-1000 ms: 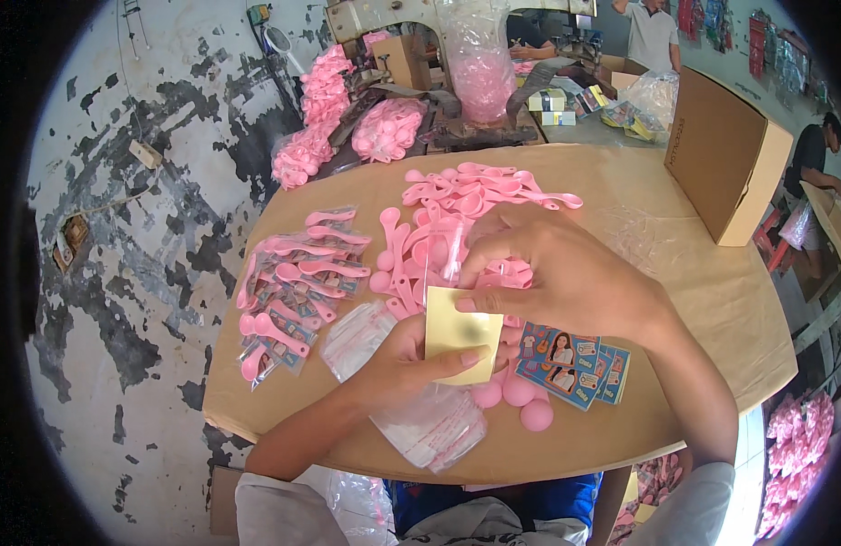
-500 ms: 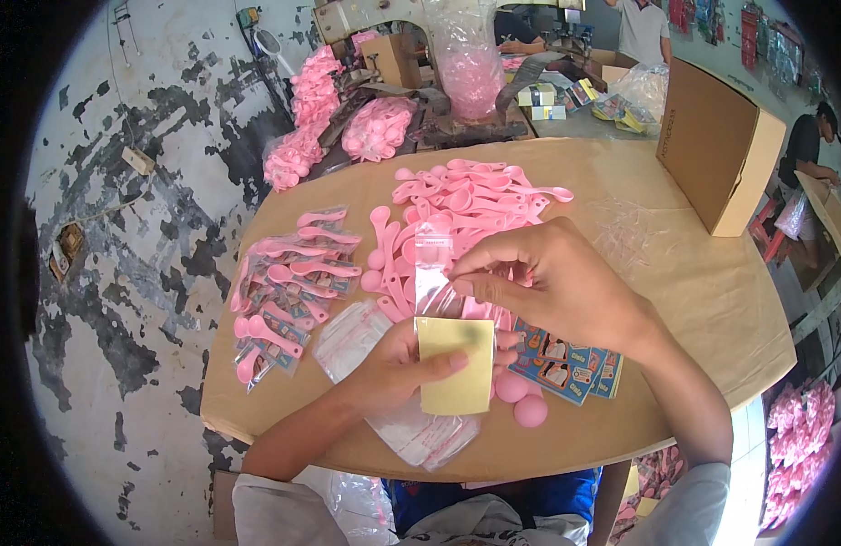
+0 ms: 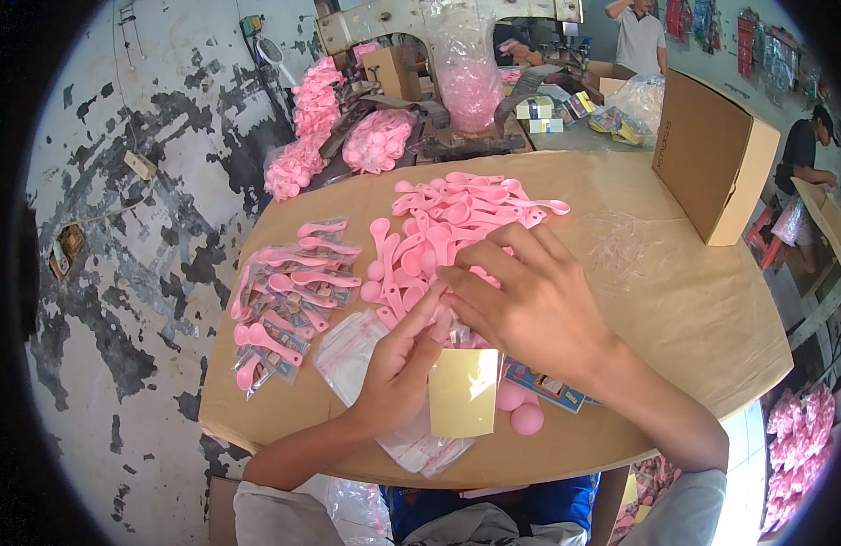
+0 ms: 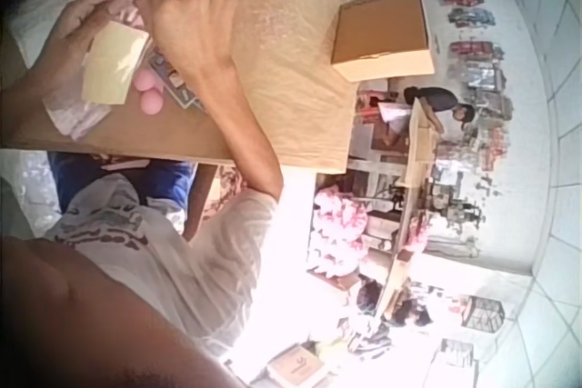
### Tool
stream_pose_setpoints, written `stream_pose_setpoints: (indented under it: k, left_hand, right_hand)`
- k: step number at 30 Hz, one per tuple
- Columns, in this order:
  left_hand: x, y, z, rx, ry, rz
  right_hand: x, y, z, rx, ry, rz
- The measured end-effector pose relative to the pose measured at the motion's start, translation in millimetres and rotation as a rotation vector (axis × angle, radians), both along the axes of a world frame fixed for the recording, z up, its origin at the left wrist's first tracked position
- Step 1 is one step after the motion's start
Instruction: The person places a pink plastic spoon and a printed card into a clear plastic sleeve and seals it by peeling an adhesive strip. They repeat this for the items and then place the individual packets into a larger clear plastic bag.
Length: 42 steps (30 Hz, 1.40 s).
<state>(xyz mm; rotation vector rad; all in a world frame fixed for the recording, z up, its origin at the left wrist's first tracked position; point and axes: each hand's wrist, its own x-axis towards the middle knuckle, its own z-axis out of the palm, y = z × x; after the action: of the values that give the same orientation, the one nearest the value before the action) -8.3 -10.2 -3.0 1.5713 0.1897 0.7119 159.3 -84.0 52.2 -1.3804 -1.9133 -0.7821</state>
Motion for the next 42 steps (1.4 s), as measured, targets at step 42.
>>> stream_pose_setpoints:
  k: [42]
  left_hand:
    - [-8,15,1,-0.013,0.227,-0.085]
  right_hand:
    - [1,2,-24,-0.099,-0.005,-0.038]
